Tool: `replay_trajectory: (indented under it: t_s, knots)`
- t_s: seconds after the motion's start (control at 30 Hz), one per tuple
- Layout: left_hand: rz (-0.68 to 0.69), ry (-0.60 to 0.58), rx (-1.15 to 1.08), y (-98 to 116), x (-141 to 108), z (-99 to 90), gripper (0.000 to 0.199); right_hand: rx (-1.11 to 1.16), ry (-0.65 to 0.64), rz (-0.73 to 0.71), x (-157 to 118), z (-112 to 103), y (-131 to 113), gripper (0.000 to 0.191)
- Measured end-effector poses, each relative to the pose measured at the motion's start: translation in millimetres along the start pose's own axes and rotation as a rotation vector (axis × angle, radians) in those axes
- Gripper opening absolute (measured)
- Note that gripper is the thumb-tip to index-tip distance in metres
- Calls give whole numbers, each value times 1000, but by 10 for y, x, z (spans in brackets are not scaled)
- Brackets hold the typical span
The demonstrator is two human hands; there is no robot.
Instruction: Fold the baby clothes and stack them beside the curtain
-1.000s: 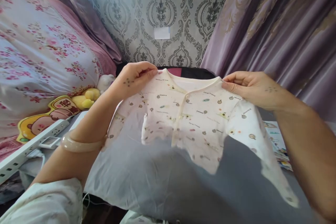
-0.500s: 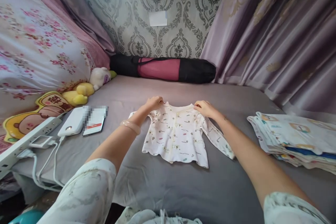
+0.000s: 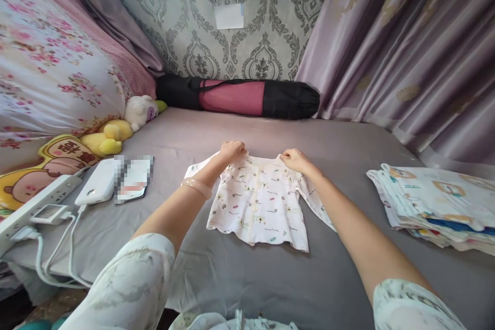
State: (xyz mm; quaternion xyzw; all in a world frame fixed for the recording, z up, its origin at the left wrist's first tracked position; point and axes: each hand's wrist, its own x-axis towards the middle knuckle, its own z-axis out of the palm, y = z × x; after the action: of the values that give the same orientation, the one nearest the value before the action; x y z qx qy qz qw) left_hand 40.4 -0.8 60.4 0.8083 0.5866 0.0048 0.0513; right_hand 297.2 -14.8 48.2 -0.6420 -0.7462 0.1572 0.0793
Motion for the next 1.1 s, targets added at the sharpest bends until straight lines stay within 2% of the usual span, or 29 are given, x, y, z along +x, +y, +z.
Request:
replay_trajectory:
  t_s: [0.1, 0.2, 0.3, 0.4, 0.87, 1.0, 1.1]
  knots:
    - [-16, 71, -58, -24, -13, 83, 32, -41, 83, -50, -52, 44, -28, 28]
    - [0, 214, -24, -91, 11, 154, 36, -117, 159, -74, -77, 62, -51, 33]
    - [79, 336, 51, -178, 80, 186, 38, -228, 166, -60, -30, 52, -61, 37]
    - [135, 384, 96, -252, 178, 199, 37, -313, 148, -72, 82, 34, -54, 36]
    - [185, 396, 210, -388, 741, 215, 36, -516, 145, -243, 753, -25, 127, 38]
    - [168, 335, 195, -381, 832, 269, 32, -464, 142, -212, 811, -8, 156, 34]
    - [103, 323, 178, -375, 822, 282, 31, -446, 207, -197, 770, -8, 177, 31]
